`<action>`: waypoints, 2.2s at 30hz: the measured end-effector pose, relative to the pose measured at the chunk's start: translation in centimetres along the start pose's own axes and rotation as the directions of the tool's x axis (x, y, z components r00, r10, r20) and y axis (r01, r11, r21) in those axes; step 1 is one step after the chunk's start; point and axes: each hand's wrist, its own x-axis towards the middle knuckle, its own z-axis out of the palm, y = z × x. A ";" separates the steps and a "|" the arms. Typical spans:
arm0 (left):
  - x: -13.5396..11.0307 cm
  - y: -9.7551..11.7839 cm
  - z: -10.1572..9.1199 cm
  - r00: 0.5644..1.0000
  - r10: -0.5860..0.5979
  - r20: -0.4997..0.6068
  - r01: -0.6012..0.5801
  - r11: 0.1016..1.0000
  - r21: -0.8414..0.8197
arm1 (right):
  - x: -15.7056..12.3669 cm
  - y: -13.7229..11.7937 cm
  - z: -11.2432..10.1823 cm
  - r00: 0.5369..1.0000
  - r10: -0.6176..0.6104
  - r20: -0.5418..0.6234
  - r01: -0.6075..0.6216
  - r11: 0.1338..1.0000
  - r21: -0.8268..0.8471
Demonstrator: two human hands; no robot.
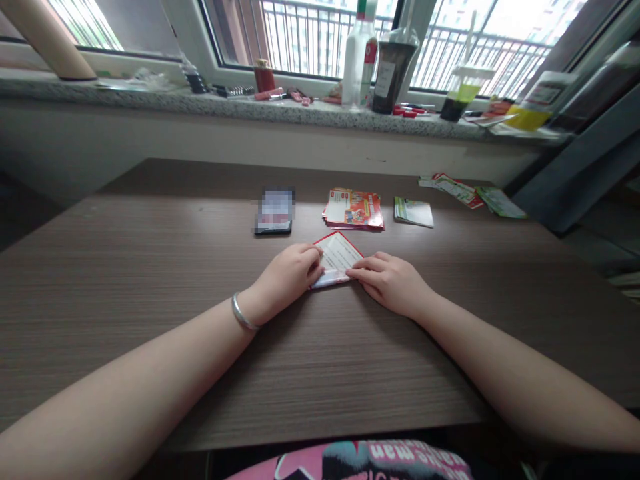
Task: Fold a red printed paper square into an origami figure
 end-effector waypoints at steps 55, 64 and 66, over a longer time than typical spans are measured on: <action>-1.8 2.2 -0.7 0.989 0.083 0.122 -0.103 0.979 0.174 | 0.0 1.5 0.8 0.997 0.057 -0.043 -0.050 0.987 0.155; -1.8 2.0 -0.4 0.989 0.088 0.120 -0.115 0.963 0.242 | 0.1 1.4 0.5 0.998 0.064 -0.025 -0.061 0.993 0.101; -1.7 2.1 -0.5 0.989 0.085 0.117 -0.112 0.962 0.248 | 0.1 1.2 0.4 0.998 0.062 -0.012 -0.061 0.996 0.067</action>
